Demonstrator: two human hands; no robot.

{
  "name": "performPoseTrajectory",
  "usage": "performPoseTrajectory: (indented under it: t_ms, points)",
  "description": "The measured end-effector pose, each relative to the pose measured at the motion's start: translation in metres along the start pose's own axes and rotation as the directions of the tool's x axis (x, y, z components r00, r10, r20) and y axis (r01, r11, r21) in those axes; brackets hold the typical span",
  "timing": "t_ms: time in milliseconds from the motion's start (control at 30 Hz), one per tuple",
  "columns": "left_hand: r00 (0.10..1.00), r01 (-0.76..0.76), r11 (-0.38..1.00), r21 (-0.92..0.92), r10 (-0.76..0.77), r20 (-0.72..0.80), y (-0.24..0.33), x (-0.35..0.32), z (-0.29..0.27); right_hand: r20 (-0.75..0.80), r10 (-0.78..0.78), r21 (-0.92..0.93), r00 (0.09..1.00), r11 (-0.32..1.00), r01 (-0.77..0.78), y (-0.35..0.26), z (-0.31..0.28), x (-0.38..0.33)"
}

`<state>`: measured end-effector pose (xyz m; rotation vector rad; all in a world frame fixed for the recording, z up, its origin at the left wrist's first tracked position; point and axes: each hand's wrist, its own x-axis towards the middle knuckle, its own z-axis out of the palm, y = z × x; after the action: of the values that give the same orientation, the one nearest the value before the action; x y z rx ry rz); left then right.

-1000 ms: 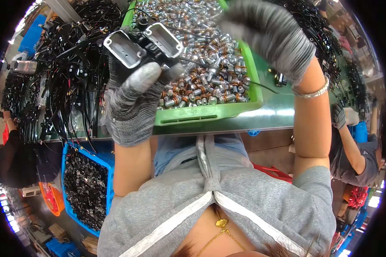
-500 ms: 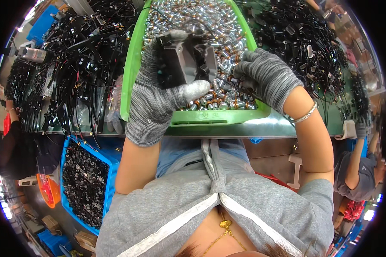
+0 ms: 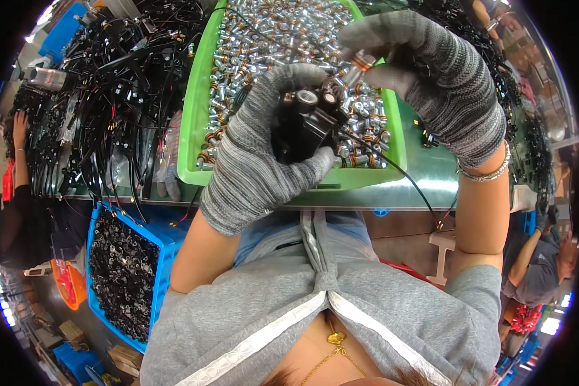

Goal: The worker is assembling small hardware components by inserting silver metal parts into black plastic housings at a manual workstation.

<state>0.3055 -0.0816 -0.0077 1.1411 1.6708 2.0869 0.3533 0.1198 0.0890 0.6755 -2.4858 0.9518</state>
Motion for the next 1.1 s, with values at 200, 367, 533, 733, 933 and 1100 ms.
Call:
performPoseTrajectory:
  t_ms: [200, 367, 533, 733, 933, 1100]
  points:
    - [0.998, -0.012, 0.969, 0.247, 0.028, -0.062, -0.009, -0.011, -0.001, 0.012, -0.302, 0.023, 0.953, 0.953, 0.302, 0.003, 0.007, 0.006]
    - [0.999, -0.028, 0.972, 0.232, 0.031, -0.009, -0.001, -0.006, -0.003, 0.152, -0.204, -0.232, 0.967, 0.944, 0.235, -0.013, 0.011, 0.010]
    - [0.990, -0.142, 0.947, 0.290, 0.133, 0.050, -0.009, -0.007, -0.005, 0.119, -0.200, -0.213, 0.972, 0.951, 0.222, -0.012, 0.011, 0.007]
    - [0.990, -0.139, 0.924, 0.357, 0.122, 0.068, -0.005, -0.005, -0.005, 0.168, -0.149, -0.177, 0.975, 0.968, 0.179, -0.011, 0.012, 0.007]
    - [0.990, -0.142, 0.865, 0.482, 0.126, 0.066, -0.002, -0.007, -0.004, 0.176, -0.053, -0.189, 0.983, 0.978, 0.086, -0.013, 0.012, 0.001]
    - [0.994, -0.083, 0.927, 0.365, 0.052, 0.093, -0.002, -0.005, -0.006, 0.202, 0.049, -0.304, 0.978, 0.952, 0.015, -0.022, 0.010, 0.001]
